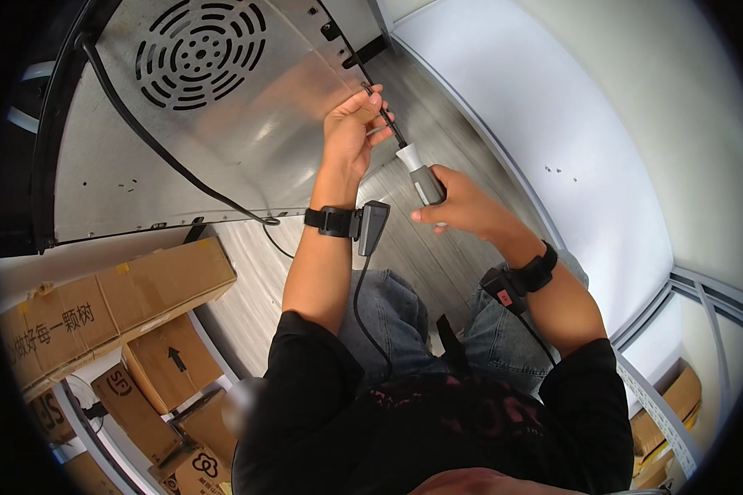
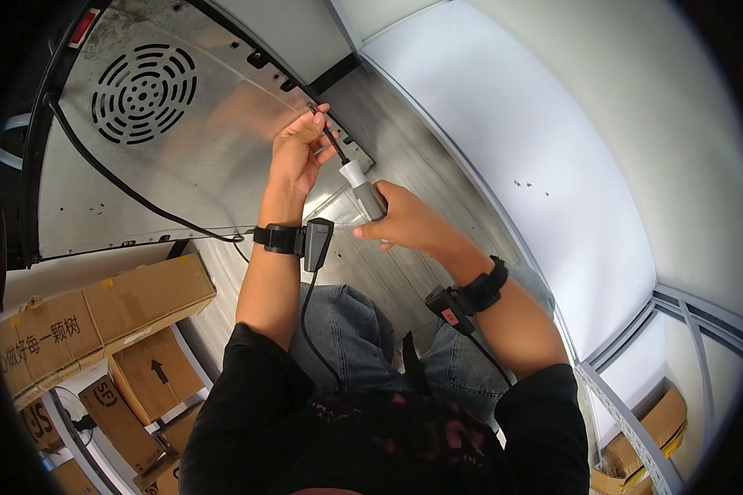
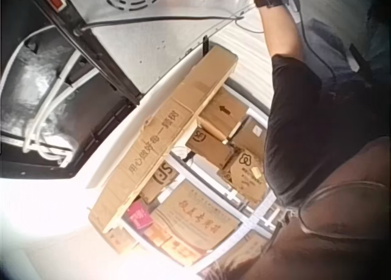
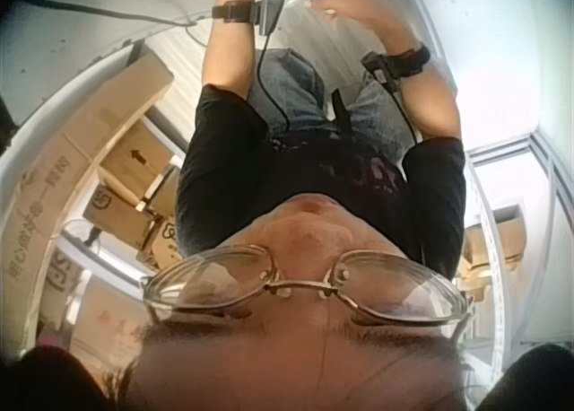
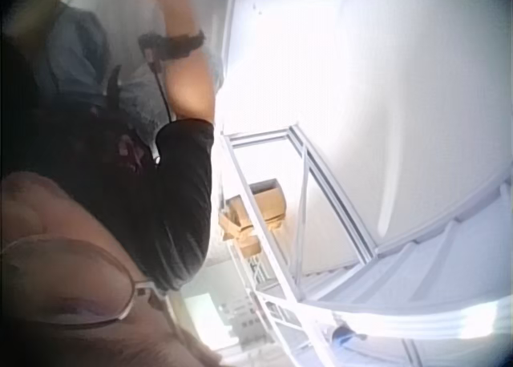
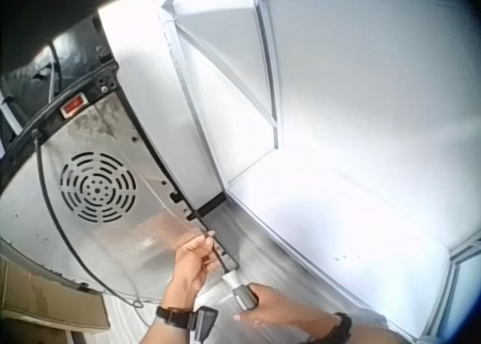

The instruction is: The person uses a manual screwdriver to fasten screws into the back panel of a large electronic device. They repeatedly pick up screws, align them with holes, and turn the screwdriver to secure them in place.

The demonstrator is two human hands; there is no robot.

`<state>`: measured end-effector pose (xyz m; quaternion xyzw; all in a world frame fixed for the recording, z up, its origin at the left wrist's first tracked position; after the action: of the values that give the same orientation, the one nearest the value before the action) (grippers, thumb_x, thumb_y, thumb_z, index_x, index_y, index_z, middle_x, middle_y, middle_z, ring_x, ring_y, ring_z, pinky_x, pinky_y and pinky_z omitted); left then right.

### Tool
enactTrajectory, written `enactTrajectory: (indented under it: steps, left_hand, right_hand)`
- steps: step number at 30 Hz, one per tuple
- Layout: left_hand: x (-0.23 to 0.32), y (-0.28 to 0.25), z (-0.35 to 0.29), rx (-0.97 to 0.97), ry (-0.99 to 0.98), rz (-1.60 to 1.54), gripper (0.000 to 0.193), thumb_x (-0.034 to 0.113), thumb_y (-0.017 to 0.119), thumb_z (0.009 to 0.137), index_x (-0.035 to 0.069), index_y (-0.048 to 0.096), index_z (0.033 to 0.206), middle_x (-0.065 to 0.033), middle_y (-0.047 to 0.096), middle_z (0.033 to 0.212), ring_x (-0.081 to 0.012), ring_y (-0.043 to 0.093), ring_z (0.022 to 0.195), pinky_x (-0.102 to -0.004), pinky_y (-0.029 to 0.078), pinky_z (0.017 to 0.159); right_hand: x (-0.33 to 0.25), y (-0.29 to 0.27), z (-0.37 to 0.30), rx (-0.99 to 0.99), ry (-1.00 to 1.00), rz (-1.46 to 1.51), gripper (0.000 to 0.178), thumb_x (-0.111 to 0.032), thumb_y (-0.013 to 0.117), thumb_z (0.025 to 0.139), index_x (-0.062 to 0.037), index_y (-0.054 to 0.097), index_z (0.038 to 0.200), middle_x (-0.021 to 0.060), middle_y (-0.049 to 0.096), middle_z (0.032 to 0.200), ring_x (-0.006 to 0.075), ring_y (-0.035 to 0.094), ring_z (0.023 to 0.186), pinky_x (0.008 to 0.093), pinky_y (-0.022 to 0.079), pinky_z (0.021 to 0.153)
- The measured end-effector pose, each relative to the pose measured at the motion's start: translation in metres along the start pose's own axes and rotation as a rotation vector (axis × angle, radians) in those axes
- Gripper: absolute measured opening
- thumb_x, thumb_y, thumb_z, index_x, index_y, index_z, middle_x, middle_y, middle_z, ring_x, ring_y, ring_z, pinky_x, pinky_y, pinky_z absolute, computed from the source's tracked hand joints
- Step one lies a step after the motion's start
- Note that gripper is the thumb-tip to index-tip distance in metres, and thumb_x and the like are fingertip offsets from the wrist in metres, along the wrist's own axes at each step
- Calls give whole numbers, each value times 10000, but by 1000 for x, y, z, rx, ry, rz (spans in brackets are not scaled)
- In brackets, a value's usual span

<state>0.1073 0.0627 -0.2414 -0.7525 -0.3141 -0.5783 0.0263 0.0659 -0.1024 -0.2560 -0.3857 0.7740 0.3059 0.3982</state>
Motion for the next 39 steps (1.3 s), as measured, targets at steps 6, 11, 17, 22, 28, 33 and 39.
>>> enactTrajectory:
  steps: [6,11,17,22,28,33,39]
  left_hand:
    - [3,1,-2,-2,-1,3,209,117,530,915,34,591,1097,-36,626,850,-141,633,727,-268,557,595]
    - [5,6,-4,10,-25,-60,229,142,466,929,5,575,1077,-75,624,888,-191,649,756,-309,565,640]
    - [7,5,-3,44,-22,-164,265,213,442,936,-1,573,1019,-87,622,885,-216,644,768,-340,557,686]
    - [5,6,-2,109,1,-161,280,240,445,939,2,576,1008,-80,622,859,-207,635,754,-333,549,680]
    - [0,4,2,106,17,-263,277,195,402,932,-3,581,1006,-80,630,857,-200,620,738,-326,531,672]
    - [-2,7,1,92,-12,-342,303,179,361,925,-13,579,1011,-84,630,845,-206,614,729,-331,524,665]
    - [-3,9,3,64,-15,-346,318,180,348,921,-18,577,1021,-88,629,845,-212,614,724,-330,524,664]
  right_hand:
    - [-7,0,0,-101,-65,268,527,-89,687,742,32,440,1191,99,573,924,149,582,820,281,519,595]
    - [-3,-8,5,14,-136,51,526,-39,680,726,31,436,1187,95,579,903,138,592,747,262,497,576]
    - [-15,-3,-5,90,-51,-19,478,-100,669,755,56,446,1149,80,557,815,134,568,615,279,501,551]
    - [-3,-6,-2,-40,-39,568,381,-130,599,836,27,469,1158,50,543,830,108,546,669,258,501,542]
    - [-9,-1,-4,6,-102,290,436,-193,619,838,41,445,1162,60,515,865,124,539,777,276,537,600]
    - [-16,-3,-9,73,-56,204,470,-245,604,858,40,430,1188,64,523,877,125,544,787,287,540,613]
    - [0,-7,1,-20,-103,535,439,-253,573,876,32,438,1182,70,529,906,126,554,766,304,544,616]
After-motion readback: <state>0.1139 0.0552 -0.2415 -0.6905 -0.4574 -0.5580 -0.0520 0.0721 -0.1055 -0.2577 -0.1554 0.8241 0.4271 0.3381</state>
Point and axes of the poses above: each hand's wrist, its own z-axis towards the middle knuckle, its own y-axis out of the palm, x = y × z, the point moved 10 cm from there along z, towards the middle knuckle
